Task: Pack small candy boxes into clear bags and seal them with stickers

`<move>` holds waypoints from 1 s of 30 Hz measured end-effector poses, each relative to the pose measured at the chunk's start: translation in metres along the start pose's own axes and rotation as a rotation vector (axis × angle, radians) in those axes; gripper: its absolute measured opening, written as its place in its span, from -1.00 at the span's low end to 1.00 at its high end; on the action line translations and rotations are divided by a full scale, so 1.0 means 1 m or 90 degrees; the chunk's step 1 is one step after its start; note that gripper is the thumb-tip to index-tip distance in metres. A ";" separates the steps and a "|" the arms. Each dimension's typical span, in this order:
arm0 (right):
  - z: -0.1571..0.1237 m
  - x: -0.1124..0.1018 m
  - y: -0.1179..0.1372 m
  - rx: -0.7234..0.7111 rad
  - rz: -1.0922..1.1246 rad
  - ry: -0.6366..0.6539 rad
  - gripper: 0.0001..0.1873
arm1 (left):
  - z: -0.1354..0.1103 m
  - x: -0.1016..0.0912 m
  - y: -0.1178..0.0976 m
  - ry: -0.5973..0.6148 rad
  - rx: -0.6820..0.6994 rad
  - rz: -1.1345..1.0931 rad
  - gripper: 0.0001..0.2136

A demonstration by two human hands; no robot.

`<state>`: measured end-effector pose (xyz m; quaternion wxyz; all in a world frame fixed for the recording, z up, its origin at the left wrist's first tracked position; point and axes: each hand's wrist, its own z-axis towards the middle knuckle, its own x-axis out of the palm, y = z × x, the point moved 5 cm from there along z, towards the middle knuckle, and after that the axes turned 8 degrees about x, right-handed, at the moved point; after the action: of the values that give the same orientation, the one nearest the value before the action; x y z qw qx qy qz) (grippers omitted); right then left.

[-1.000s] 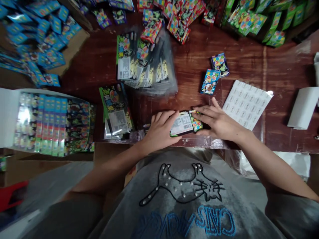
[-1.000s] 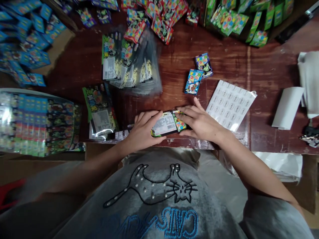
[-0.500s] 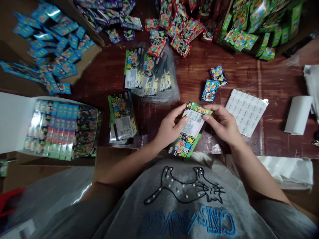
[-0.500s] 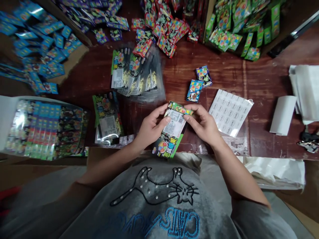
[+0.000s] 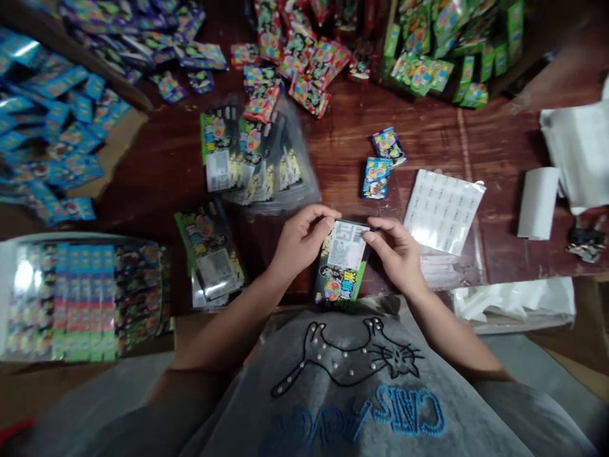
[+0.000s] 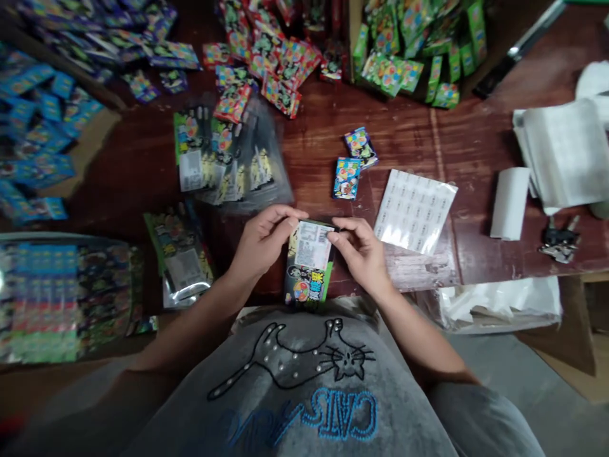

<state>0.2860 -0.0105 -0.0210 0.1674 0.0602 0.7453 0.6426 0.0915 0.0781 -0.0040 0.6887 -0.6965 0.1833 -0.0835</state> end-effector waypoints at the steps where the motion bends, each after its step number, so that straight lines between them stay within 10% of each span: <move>1: 0.002 0.000 0.003 -0.008 -0.009 0.003 -0.71 | 0.003 0.001 0.000 -0.001 -0.008 -0.019 -0.83; 11: 0.016 -0.015 0.024 -0.069 -0.038 0.046 -0.76 | 0.024 0.006 0.004 0.089 -0.037 -0.023 -0.75; 21: 0.035 -0.033 0.025 0.178 0.039 0.060 -0.63 | 0.045 0.021 -0.019 0.156 -0.060 0.044 -0.79; 30: 0.027 -0.060 0.027 -0.001 -0.036 0.106 -0.69 | 0.046 0.042 -0.011 0.258 -0.061 -0.011 -0.77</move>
<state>0.3474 0.0014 0.0129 0.1234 -0.0146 0.7575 0.6409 0.1489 0.1052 -0.0002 0.6033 -0.6988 0.3157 -0.2191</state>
